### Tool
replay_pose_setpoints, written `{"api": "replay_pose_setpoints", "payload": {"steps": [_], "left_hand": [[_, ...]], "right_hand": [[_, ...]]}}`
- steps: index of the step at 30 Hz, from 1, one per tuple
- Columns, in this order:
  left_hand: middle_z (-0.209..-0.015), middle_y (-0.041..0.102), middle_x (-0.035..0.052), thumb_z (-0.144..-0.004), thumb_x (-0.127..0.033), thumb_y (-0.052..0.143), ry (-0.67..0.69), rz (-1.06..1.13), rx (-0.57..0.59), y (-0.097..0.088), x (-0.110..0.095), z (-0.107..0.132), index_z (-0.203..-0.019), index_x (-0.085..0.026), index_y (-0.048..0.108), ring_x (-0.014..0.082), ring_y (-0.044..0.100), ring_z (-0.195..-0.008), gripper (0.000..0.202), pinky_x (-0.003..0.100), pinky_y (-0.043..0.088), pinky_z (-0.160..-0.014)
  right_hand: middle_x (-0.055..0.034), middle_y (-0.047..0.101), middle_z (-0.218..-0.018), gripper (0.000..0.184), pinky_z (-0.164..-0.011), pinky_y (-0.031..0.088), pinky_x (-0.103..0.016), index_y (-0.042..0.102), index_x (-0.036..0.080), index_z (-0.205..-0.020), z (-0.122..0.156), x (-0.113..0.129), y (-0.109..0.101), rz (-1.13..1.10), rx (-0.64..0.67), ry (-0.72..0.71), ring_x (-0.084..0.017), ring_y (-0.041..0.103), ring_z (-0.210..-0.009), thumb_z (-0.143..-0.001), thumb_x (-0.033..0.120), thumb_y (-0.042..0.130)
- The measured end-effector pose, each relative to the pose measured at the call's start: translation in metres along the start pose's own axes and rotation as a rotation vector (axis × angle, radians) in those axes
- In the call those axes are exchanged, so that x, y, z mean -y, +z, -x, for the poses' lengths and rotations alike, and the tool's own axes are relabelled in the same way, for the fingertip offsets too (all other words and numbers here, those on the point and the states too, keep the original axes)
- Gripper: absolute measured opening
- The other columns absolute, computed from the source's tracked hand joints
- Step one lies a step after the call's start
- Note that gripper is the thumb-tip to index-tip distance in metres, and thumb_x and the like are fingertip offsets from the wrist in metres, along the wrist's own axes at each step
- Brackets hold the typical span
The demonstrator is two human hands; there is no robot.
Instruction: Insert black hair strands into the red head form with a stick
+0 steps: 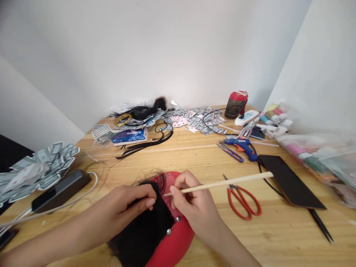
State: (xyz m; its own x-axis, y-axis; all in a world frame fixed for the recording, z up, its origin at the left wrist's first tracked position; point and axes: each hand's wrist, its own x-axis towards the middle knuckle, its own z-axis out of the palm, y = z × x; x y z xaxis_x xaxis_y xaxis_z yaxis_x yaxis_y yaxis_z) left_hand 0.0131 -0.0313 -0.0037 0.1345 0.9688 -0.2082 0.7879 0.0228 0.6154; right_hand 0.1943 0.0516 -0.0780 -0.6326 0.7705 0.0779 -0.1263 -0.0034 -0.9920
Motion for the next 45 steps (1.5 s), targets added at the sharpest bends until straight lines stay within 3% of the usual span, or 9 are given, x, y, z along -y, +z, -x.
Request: {"api": "replay_pose_setpoints", "payload": {"steps": [11, 16, 22, 29, 35, 39, 42, 45], "left_hand": [[-0.07, 0.07, 0.0027, -0.097, -0.02, 0.04, 0.005, -0.568, -0.017, -0.003, -0.018, -0.009, -0.082, -0.022, 0.057, 0.0207, 0.067, -0.059, 0.023, 0.027, 0.033, -0.05], [-0.069, 0.071, 0.0034, -0.097, -0.019, 0.04, 0.035, -0.654, -0.047, -0.002, -0.02, -0.013, -0.082, -0.021, 0.058, 0.0216, 0.068, -0.056, 0.024, 0.027, 0.036, -0.049], [-0.07, 0.071, 0.0046, -0.092, -0.014, 0.045, 0.064, -0.747, 0.022, -0.003, -0.028, -0.013, -0.085, -0.02, 0.059, 0.0237, 0.069, -0.056, 0.017, 0.028, 0.037, -0.045], [-0.069, 0.067, 0.0025, -0.081, -0.007, 0.056, 0.251, -0.86, 0.049, -0.001, -0.029, -0.006, -0.091, -0.019, 0.058, 0.0217, 0.065, -0.052, 0.016, 0.029, 0.037, -0.044], [-0.067, 0.061, -0.0014, -0.072, 0.003, 0.052, 0.272, -0.823, 0.007, -0.004, -0.016, 0.006, -0.081, -0.023, 0.054, 0.0181, 0.058, -0.05, 0.027, 0.03, 0.025, -0.043], [-0.076, 0.061, -0.0004, -0.073, 0.006, 0.046, 0.352, -0.718, -0.102, -0.005, 0.003, 0.023, -0.08, -0.023, 0.051, 0.0172, 0.056, -0.055, 0.03, 0.03, 0.03, -0.046], [-0.093, 0.065, 0.0035, -0.082, 0.004, 0.037, 0.431, -0.626, -0.185, -0.004, 0.017, 0.035, -0.084, -0.022, 0.054, 0.0161, 0.058, -0.06, 0.031, 0.029, 0.036, -0.049], [-0.122, 0.065, 0.0057, -0.088, 0.0, 0.037, 0.468, -0.43, -0.2, -0.004, 0.024, 0.039, -0.09, -0.022, 0.057, 0.0138, 0.067, -0.076, 0.03, 0.025, 0.045, -0.059]], "right_hand": [[0.0046, 0.06, -0.06, 0.031, -0.051, 0.043, -0.022, 0.05, 0.022, -0.08, -0.003, 0.005, -0.002, -0.036, 0.034, 0.016, -0.011, 0.055, -0.051, -0.094, 0.048, 0.06], [0.0053, 0.06, -0.059, 0.031, -0.052, 0.044, -0.022, 0.05, 0.022, -0.08, -0.003, 0.005, -0.002, -0.061, 0.052, -0.001, -0.011, 0.056, -0.052, -0.095, 0.048, 0.06], [0.0045, 0.06, -0.058, 0.032, -0.05, 0.043, -0.021, 0.051, 0.021, -0.078, -0.006, 0.006, -0.001, -0.085, 0.046, -0.028, -0.011, 0.055, -0.05, -0.095, 0.048, 0.061], [0.0066, 0.058, -0.052, 0.034, -0.044, 0.036, -0.019, 0.049, 0.022, -0.079, -0.009, 0.007, 0.001, -0.106, 0.007, -0.006, -0.009, 0.049, -0.042, -0.092, 0.05, 0.064], [0.0063, 0.059, -0.052, 0.033, -0.043, 0.035, -0.02, 0.048, 0.023, -0.081, -0.009, 0.007, 0.002, -0.078, -0.004, 0.025, -0.01, 0.046, -0.041, -0.091, 0.051, 0.062], [0.0061, 0.058, -0.053, 0.032, -0.043, 0.035, -0.02, 0.049, 0.022, -0.082, -0.008, 0.007, 0.002, -0.056, -0.006, 0.032, -0.009, 0.046, -0.042, -0.093, 0.05, 0.06], [0.0061, 0.058, -0.052, 0.033, -0.042, 0.034, -0.019, 0.049, 0.022, -0.083, -0.009, 0.005, 0.001, -0.057, 0.002, 0.019, -0.009, 0.045, -0.041, -0.093, 0.052, 0.059], [0.0066, 0.058, -0.052, 0.034, -0.042, 0.034, -0.019, 0.049, 0.022, -0.083, -0.01, 0.004, 0.0, -0.06, 0.02, 0.007, -0.008, 0.045, -0.041, -0.093, 0.052, 0.059]]}}
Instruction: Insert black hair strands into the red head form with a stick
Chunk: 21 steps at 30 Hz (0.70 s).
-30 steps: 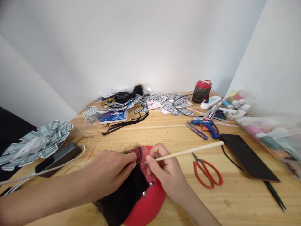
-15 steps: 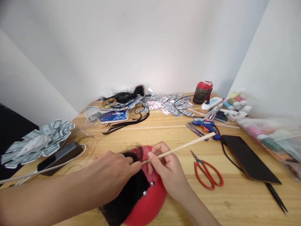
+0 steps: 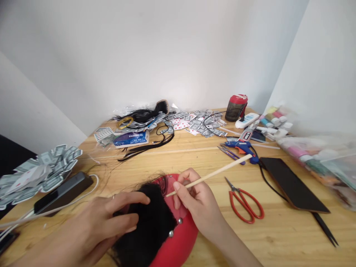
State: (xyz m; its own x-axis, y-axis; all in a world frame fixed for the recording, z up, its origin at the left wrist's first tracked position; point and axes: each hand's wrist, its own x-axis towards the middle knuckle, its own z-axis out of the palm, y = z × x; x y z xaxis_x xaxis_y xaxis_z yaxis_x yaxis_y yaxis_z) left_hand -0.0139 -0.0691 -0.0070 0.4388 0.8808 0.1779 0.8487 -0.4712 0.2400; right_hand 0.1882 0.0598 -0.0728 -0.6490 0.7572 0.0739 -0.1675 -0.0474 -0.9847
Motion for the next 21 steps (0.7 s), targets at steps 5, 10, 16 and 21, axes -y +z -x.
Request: {"api": "replay_pose_setpoints", "payload": {"steps": [5, 10, 16, 21], "left_hand": [[-0.112, 0.075, 0.0069, -0.097, -0.011, 0.043, -0.02, 0.489, -0.079, 0.005, 0.007, -0.01, -0.089, -0.021, 0.06, 0.0129, 0.071, -0.082, 0.022, 0.021, 0.052, -0.071], [-0.095, 0.079, 0.0063, -0.102, -0.029, 0.044, -0.177, 0.693, -0.11, 0.013, 0.015, -0.015, -0.105, -0.021, 0.072, 0.0151, 0.071, -0.08, 0.029, 0.023, 0.053, -0.071], [-0.089, 0.079, 0.0067, -0.101, -0.045, 0.044, -0.294, 0.867, -0.142, 0.028, 0.025, -0.013, -0.089, -0.019, 0.07, 0.0156, 0.069, -0.076, 0.039, 0.026, 0.052, -0.069], [-0.09, 0.08, 0.009, -0.099, -0.049, 0.047, -0.402, 1.123, -0.107, 0.039, 0.031, -0.013, -0.079, -0.02, 0.051, 0.0119, 0.059, -0.059, 0.036, 0.023, 0.04, -0.053]], "right_hand": [[0.0065, 0.058, -0.054, 0.035, -0.044, 0.034, -0.019, 0.05, 0.022, -0.083, 0.001, 0.003, 0.0, 0.016, 0.001, 0.024, -0.009, 0.046, -0.044, -0.092, 0.054, 0.061], [0.0042, 0.061, -0.059, 0.037, -0.048, 0.032, -0.022, 0.051, 0.022, -0.082, 0.003, 0.006, -0.001, 0.004, -0.04, 0.053, -0.01, 0.043, -0.048, -0.088, 0.054, 0.067], [0.0029, 0.062, -0.065, 0.036, -0.052, 0.034, -0.024, 0.051, 0.022, -0.079, 0.006, 0.007, -0.003, -0.022, -0.006, 0.062, -0.011, 0.045, -0.053, -0.089, 0.052, 0.066], [0.0015, 0.06, -0.071, 0.029, -0.059, 0.039, -0.027, 0.053, 0.023, -0.079, 0.009, 0.005, -0.001, 0.027, -0.026, -0.017, -0.016, 0.054, -0.067, -0.093, 0.045, 0.064]]}}
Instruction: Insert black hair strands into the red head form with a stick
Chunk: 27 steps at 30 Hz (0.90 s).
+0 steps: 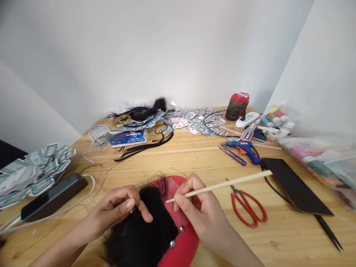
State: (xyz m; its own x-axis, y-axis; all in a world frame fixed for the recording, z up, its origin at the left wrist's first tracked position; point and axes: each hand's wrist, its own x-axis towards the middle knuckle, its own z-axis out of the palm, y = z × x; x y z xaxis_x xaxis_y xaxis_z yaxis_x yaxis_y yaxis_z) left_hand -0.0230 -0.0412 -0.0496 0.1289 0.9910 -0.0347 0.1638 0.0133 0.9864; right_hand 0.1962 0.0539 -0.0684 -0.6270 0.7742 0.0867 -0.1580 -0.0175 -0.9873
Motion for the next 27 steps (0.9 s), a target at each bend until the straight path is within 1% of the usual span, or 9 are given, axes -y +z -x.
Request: {"api": "replay_pose_setpoints", "payload": {"steps": [3, 7, 10, 12, 15, 18, 21, 24, 27], "left_hand": [[-0.091, 0.08, 0.0093, -0.099, -0.049, 0.048, -0.018, 0.076, 0.017, 0.0, 0.003, -0.001, -0.079, -0.021, 0.047, 0.0097, 0.054, -0.053, 0.035, 0.023, 0.034, -0.05], [-0.091, 0.08, 0.0088, -0.099, -0.048, 0.049, -0.018, 0.103, 0.02, 0.0, 0.006, -0.002, -0.08, -0.021, 0.048, 0.0089, 0.049, -0.05, 0.034, 0.023, 0.03, -0.048], [-0.093, 0.08, 0.0098, -0.099, -0.047, 0.05, -0.026, 0.133, 0.012, -0.001, 0.008, -0.002, -0.08, -0.019, 0.051, 0.0061, 0.036, -0.043, 0.033, 0.022, 0.023, -0.044], [-0.09, 0.079, 0.0112, -0.097, -0.048, 0.053, -0.044, 0.179, -0.005, 0.0, 0.01, -0.003, -0.079, -0.018, 0.052, 0.0046, 0.026, -0.041, 0.035, 0.022, 0.017, -0.042], [-0.091, 0.079, 0.0136, -0.094, -0.048, 0.058, -0.074, 0.335, -0.023, 0.001, 0.014, -0.006, -0.078, -0.017, 0.051, 0.0017, 0.018, -0.037, 0.036, 0.021, 0.009, -0.038], [-0.099, 0.079, 0.0146, -0.093, -0.044, 0.063, -0.065, 0.514, -0.057, 0.002, 0.017, -0.01, -0.079, -0.016, 0.051, -0.0024, 0.013, -0.034, 0.033, 0.019, 0.002, -0.037], [-0.098, 0.079, 0.0139, -0.092, -0.041, 0.065, -0.041, 0.602, -0.08, 0.001, 0.02, -0.012, -0.078, -0.016, 0.052, -0.004, 0.011, -0.033, 0.032, 0.017, 0.001, -0.039], [-0.099, 0.079, 0.0125, -0.093, -0.039, 0.065, -0.022, 0.617, -0.088, -0.003, 0.017, -0.01, -0.077, -0.016, 0.053, -0.0038, 0.014, -0.034, 0.03, 0.015, 0.005, -0.039], [-0.1, 0.079, 0.0104, -0.095, -0.035, 0.062, 0.05, 0.622, -0.094, -0.008, 0.01, -0.008, -0.078, -0.017, 0.055, -0.0033, 0.013, -0.034, 0.026, 0.013, 0.008, -0.038]], "right_hand": [[0.0016, 0.058, -0.074, 0.026, -0.064, 0.042, -0.028, 0.054, 0.024, -0.079, 0.002, -0.004, 0.0, 0.024, -0.008, -0.048, -0.016, 0.055, -0.07, -0.095, 0.042, 0.061], [0.0017, 0.057, -0.074, 0.024, -0.067, 0.043, -0.029, 0.054, 0.024, -0.079, 0.003, -0.007, 0.001, 0.04, -0.024, -0.073, -0.016, 0.056, -0.071, -0.096, 0.041, 0.06], [0.0017, 0.056, -0.071, 0.027, -0.061, 0.041, -0.027, 0.053, 0.024, -0.078, 0.002, -0.005, 0.0, 0.042, -0.049, -0.056, -0.016, 0.055, -0.07, -0.095, 0.043, 0.061], [0.0022, 0.057, -0.068, 0.03, -0.056, 0.039, -0.025, 0.052, 0.023, -0.077, 0.0, -0.004, -0.001, 0.012, -0.045, -0.014, -0.015, 0.053, -0.065, -0.094, 0.045, 0.063], [0.0031, 0.06, -0.064, 0.032, -0.051, 0.035, -0.024, 0.05, 0.023, -0.078, -0.001, -0.002, -0.002, -0.057, -0.004, 0.058, -0.011, 0.048, -0.055, -0.093, 0.048, 0.064], [0.0026, 0.062, -0.062, 0.034, -0.051, 0.036, -0.023, 0.051, 0.022, -0.078, -0.001, 0.0, 0.0, -0.07, -0.008, 0.071, -0.011, 0.049, -0.052, -0.091, 0.05, 0.065], [0.0024, 0.064, -0.063, 0.035, -0.049, 0.037, -0.022, 0.052, 0.021, -0.077, 0.0, 0.002, 0.005, -0.078, -0.041, 0.088, -0.01, 0.051, -0.05, -0.09, 0.05, 0.067], [0.0026, 0.065, -0.063, 0.034, -0.048, 0.038, -0.022, 0.053, 0.021, -0.076, 0.002, 0.002, 0.009, -0.075, -0.075, 0.08, -0.009, 0.051, -0.049, -0.09, 0.049, 0.068], [0.0028, 0.064, -0.063, 0.033, -0.048, 0.038, -0.022, 0.054, 0.021, -0.076, 0.003, 0.0, 0.012, -0.048, -0.098, 0.045, -0.009, 0.051, -0.05, -0.09, 0.048, 0.067]]}}
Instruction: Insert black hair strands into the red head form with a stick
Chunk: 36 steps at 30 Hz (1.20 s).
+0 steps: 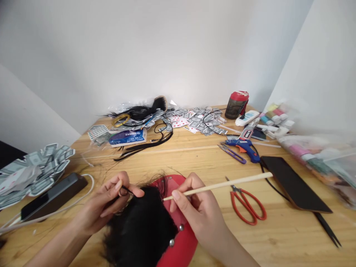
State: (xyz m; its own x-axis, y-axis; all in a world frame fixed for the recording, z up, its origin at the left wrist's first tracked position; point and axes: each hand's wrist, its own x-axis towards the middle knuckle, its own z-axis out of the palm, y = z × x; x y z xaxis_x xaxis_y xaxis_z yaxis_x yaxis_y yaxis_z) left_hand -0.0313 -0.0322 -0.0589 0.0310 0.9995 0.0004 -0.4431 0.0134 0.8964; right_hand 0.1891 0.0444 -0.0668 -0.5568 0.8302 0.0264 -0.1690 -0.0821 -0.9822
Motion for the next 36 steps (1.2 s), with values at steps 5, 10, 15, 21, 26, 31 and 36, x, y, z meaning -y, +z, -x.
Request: {"api": "replay_pose_setpoints", "payload": {"steps": [5, 10, 15, 21, 26, 31, 36], "left_hand": [[-0.099, 0.08, 0.0103, -0.099, -0.031, 0.055, 0.075, 0.006, 0.046, 0.002, -0.007, 0.002, -0.082, -0.019, 0.059, -0.0022, 0.01, -0.034, 0.021, 0.011, 0.008, -0.036], [-0.1, 0.079, 0.0111, -0.1, -0.03, 0.052, 0.092, -0.017, 0.036, 0.001, -0.005, 0.003, -0.086, -0.02, 0.061, -0.002, 0.011, -0.035, 0.019, 0.011, 0.008, -0.036], [-0.1, 0.079, 0.011, -0.1, -0.032, 0.053, 0.105, -0.039, 0.039, -0.001, -0.007, 0.004, -0.086, -0.021, 0.061, -0.002, 0.011, -0.035, 0.019, 0.011, 0.008, -0.037], [-0.098, 0.079, 0.0117, -0.099, -0.034, 0.054, 0.089, -0.122, -0.031, -0.005, -0.007, 0.008, -0.084, -0.019, 0.056, -0.0015, 0.011, -0.037, 0.021, 0.012, 0.008, -0.038], [-0.089, 0.079, 0.0093, -0.099, -0.036, 0.055, 0.061, -0.173, -0.103, -0.006, -0.006, 0.006, -0.088, -0.019, 0.055, -0.0009, 0.011, -0.037, 0.021, 0.014, 0.005, -0.038], [-0.078, 0.079, 0.0103, -0.094, -0.044, 0.061, 0.016, -0.265, -0.123, -0.004, -0.005, -0.001, -0.082, -0.018, 0.051, 0.0006, 0.013, -0.037, 0.031, 0.017, 0.004, -0.038], [-0.071, 0.077, 0.0099, -0.092, -0.049, 0.062, -0.025, -0.324, -0.114, -0.001, -0.006, -0.001, -0.079, -0.018, 0.048, 0.0026, 0.013, -0.039, 0.036, 0.019, 0.005, -0.038]], "right_hand": [[0.0032, 0.065, -0.065, 0.033, -0.05, 0.041, -0.021, 0.053, 0.021, -0.076, 0.001, 0.001, 0.002, -0.003, -0.003, -0.002, -0.009, 0.054, -0.052, -0.09, 0.048, 0.067], [0.0033, 0.065, -0.063, 0.035, -0.048, 0.04, -0.021, 0.052, 0.021, -0.076, 0.001, 0.002, 0.001, -0.024, 0.027, 0.035, -0.009, 0.052, -0.05, -0.089, 0.05, 0.068], [0.0032, 0.064, -0.064, 0.034, -0.05, 0.041, -0.02, 0.054, 0.021, -0.076, 0.001, 0.002, 0.0, -0.001, 0.028, 0.037, -0.008, 0.052, -0.051, -0.09, 0.049, 0.067], [0.0031, 0.065, -0.063, 0.033, -0.049, 0.04, -0.02, 0.054, 0.02, -0.075, -0.003, -0.002, -0.005, -0.026, 0.074, 0.021, -0.008, 0.053, -0.051, -0.093, 0.046, 0.065], [0.0027, 0.065, -0.06, 0.035, -0.046, 0.039, -0.019, 0.052, 0.021, -0.073, -0.007, -0.007, -0.011, -0.049, 0.144, 0.029, -0.008, 0.053, -0.047, -0.095, 0.047, 0.062], [0.0036, 0.063, -0.055, 0.042, -0.045, 0.034, -0.02, 0.047, 0.022, -0.071, -0.006, -0.001, -0.006, -0.02, 0.039, 0.066, -0.008, 0.047, -0.045, -0.088, 0.054, 0.067], [0.0042, 0.061, -0.055, 0.043, -0.047, 0.032, -0.023, 0.046, 0.023, -0.069, -0.005, 0.005, -0.002, 0.026, -0.002, 0.061, -0.01, 0.043, -0.045, -0.087, 0.057, 0.066]]}}
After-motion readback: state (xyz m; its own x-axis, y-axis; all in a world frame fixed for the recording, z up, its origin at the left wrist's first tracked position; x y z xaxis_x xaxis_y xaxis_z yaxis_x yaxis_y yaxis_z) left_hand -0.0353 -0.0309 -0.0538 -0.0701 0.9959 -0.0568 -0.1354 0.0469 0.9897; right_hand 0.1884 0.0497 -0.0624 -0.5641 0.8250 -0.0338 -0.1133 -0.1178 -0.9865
